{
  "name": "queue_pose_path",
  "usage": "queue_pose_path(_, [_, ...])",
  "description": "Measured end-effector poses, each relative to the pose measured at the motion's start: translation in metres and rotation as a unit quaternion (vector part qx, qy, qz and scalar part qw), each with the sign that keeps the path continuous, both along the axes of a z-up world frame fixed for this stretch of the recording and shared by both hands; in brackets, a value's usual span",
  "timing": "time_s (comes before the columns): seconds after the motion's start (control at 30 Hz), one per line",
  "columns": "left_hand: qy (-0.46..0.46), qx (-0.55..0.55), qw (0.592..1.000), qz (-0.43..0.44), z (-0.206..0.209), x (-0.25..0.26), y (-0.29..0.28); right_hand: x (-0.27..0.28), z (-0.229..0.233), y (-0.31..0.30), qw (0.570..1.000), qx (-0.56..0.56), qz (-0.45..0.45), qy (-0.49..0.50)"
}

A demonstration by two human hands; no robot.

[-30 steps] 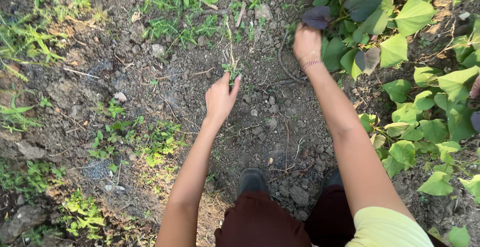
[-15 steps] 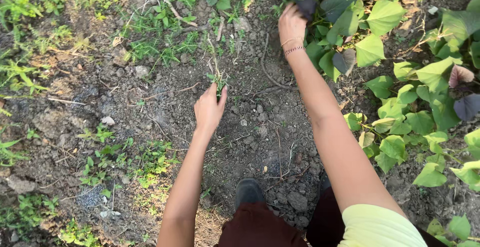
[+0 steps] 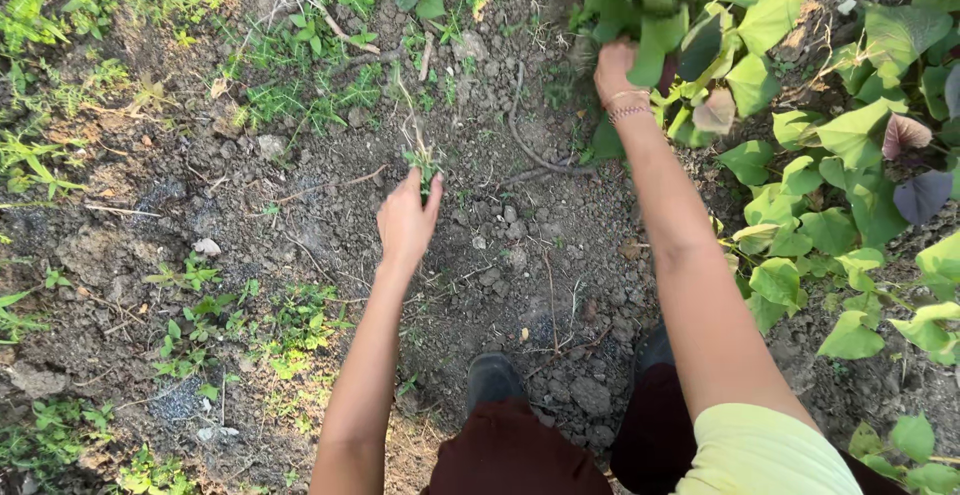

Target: The person repeatedly pulls small weeds and grass from the soil by hand in a garden bed. They gather the removed plants into a small pile and continue clearing the area around larger leafy plants.

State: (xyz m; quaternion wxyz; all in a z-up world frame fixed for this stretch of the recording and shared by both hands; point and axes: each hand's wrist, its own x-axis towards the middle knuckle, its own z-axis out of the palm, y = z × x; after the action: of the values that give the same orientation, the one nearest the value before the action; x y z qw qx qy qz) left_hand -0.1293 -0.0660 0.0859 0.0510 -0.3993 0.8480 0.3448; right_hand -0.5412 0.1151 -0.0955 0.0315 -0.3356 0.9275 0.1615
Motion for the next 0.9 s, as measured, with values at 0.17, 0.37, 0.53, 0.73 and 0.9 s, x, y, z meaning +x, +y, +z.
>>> queue_pose_path(0.17, [0.044,-0.062,0.995,0.067,-0.003,0.006,-0.005,0.053,0.04,0.022,0.989,0.056,0.114,-0.081])
queue_pose_path(0.37, [0.069,-0.128,0.982,0.117,-0.017,0.016,-0.017,0.169,0.089,-0.018,0.922,-0.239,0.2,-0.229])
queue_pose_path(0.53, [0.038,-0.137,0.987,0.069,-0.026,0.016,-0.034,0.219,0.067,-0.109,0.903,-0.197,0.378,-0.053])
queue_pose_path(0.73, [-0.045,-0.179,0.983,0.007,-0.038,0.011,-0.081,0.209,0.031,-0.17,0.956,-0.071,0.283,0.005])
queue_pose_path(0.9, [-0.065,-0.225,0.969,-0.079,-0.054,0.014,-0.102,0.212,0.049,-0.128,0.914,-0.227,0.315,-0.119])
